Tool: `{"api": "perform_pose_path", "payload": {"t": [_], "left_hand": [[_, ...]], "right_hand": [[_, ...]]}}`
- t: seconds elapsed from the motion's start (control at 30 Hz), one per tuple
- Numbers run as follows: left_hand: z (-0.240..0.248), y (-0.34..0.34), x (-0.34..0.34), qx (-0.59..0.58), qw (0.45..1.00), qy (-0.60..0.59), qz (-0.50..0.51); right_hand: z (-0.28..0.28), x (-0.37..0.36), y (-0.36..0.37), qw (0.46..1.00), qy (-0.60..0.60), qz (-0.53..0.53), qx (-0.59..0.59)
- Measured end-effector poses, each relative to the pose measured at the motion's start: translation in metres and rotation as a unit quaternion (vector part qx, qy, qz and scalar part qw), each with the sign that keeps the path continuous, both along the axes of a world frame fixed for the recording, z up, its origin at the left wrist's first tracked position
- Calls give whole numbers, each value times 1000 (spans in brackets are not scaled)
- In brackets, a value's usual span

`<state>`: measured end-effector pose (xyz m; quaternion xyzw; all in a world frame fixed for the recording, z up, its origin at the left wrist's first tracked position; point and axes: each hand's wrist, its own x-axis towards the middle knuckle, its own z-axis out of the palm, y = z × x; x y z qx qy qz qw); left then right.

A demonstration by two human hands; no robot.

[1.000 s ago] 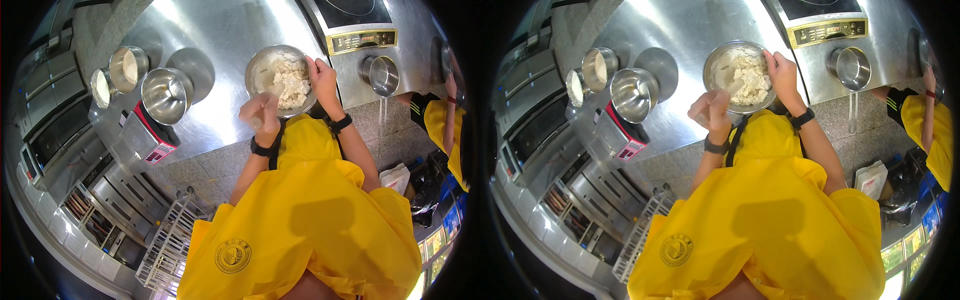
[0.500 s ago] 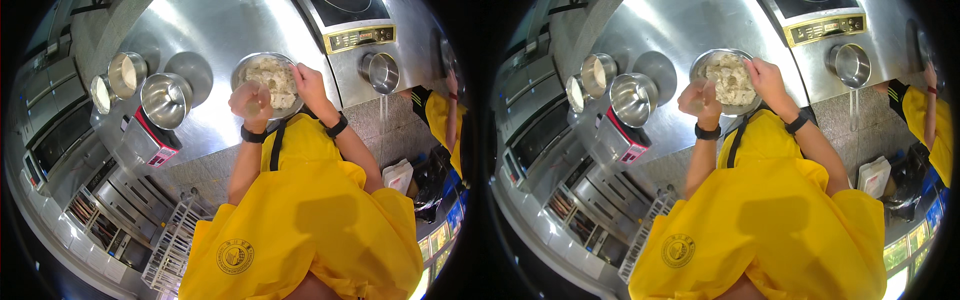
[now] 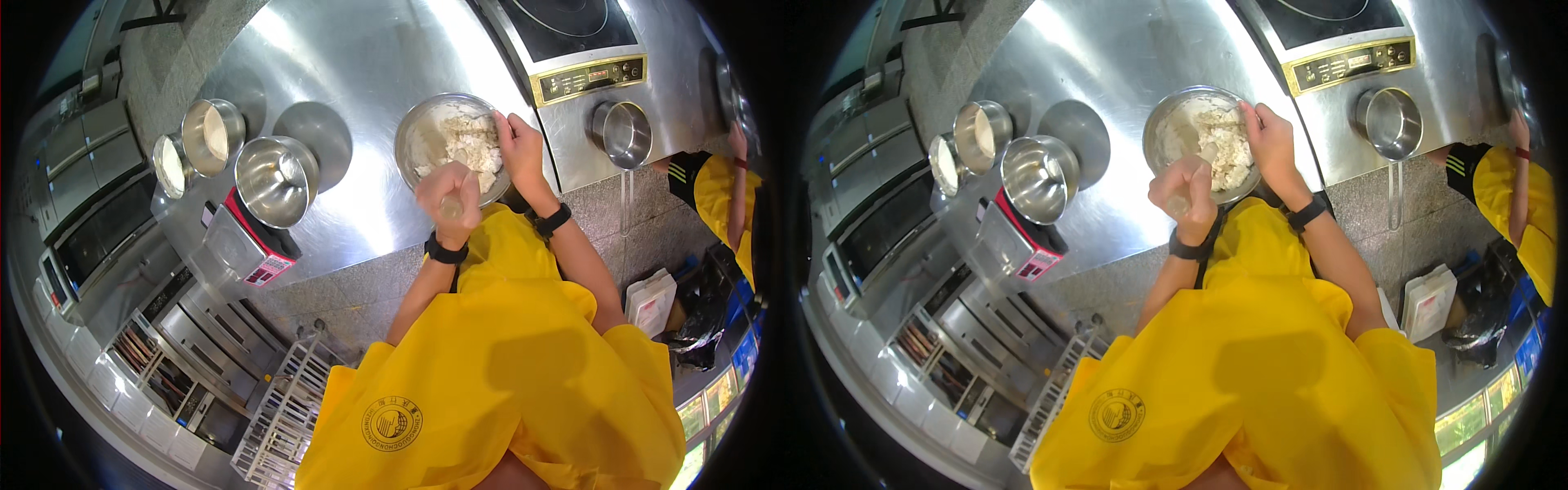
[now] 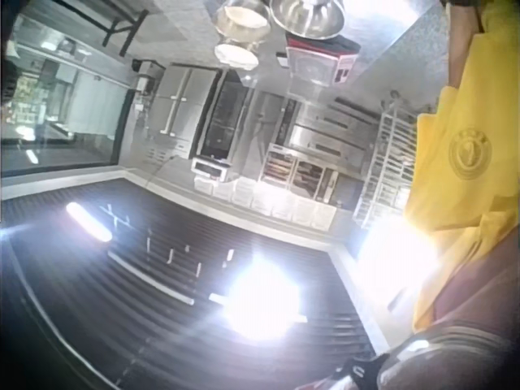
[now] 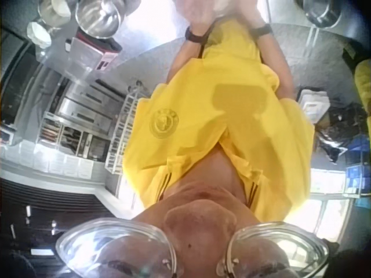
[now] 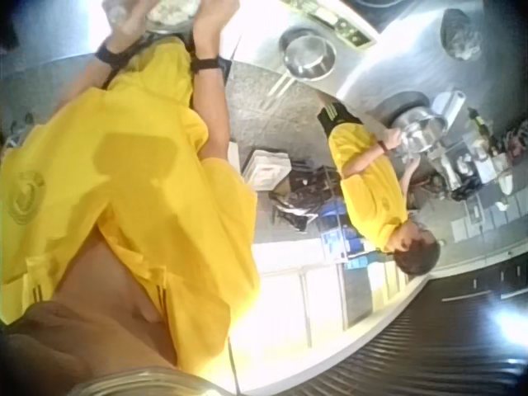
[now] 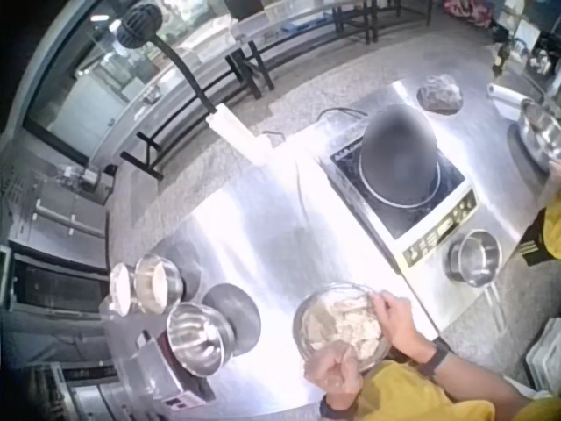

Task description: The person mixes ingredients in a bowl by hand using a wooden spoon. The person adds a liquid from a small pot into the bowl and continues to stir the mixture until it reaches a thick consistency.

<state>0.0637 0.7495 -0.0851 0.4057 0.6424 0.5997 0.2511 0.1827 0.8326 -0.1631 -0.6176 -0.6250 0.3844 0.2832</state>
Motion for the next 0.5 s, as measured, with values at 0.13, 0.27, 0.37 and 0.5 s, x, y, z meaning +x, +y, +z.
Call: {"api": "perform_pose_path", "payload": {"t": [0.13, 0.27, 0.37, 0.5], "left_hand": [[10, -20, -22, 17, 996, 22, -87], [29, -31, -43, 52, 992, 63, -92], [17, -39, -55, 131, 982, 138, -22], [-7, -31, -69, 93, 994, 21, 48]], "right_hand": [[-1, 1, 1, 1000, 1, 12, -11], [-4, 1, 3, 999, -9, 33, 6], [-2, 1, 5, 999, -1, 48, 16], [5, -2, 0, 998, 8, 64, 8]]}}
